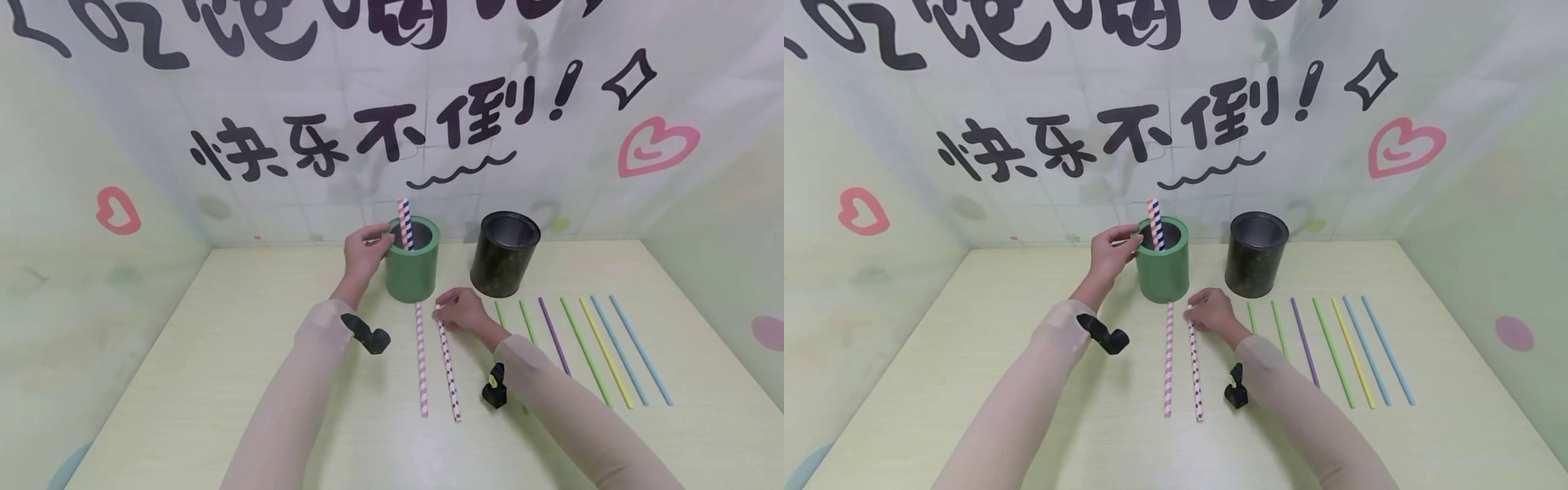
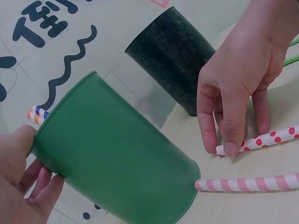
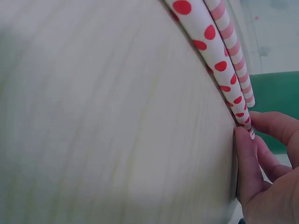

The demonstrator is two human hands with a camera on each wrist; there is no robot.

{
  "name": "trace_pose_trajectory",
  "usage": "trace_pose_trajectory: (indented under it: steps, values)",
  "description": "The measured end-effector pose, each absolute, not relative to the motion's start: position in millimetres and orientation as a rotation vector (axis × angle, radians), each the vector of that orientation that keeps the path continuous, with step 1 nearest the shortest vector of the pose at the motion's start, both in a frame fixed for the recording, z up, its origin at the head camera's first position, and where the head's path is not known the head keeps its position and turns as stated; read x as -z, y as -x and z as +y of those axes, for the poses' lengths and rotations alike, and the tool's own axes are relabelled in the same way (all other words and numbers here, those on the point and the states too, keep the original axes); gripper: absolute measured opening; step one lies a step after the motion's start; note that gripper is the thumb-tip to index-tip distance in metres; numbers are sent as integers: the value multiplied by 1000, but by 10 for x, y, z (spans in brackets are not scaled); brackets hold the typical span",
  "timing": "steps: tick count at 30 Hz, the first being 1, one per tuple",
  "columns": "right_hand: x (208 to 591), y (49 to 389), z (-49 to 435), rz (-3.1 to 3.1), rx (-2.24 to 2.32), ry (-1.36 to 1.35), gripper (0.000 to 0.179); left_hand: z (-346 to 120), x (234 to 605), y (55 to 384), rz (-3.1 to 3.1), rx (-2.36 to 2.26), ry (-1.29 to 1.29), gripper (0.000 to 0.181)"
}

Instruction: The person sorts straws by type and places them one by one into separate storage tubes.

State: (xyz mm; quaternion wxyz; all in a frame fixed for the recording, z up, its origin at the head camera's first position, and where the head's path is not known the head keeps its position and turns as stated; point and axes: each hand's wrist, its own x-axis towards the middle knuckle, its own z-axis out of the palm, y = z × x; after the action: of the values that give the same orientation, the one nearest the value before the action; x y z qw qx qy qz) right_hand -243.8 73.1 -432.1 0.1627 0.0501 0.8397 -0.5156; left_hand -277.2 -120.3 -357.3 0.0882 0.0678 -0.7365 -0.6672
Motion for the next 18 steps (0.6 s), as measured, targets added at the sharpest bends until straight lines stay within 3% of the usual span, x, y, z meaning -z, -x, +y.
trace_pose_trajectory:
  steps: [18]
  values:
    - [4300,2455,706,2352,1546,-212,24,-1210,3572,2760,-2194,1985,-197,29]
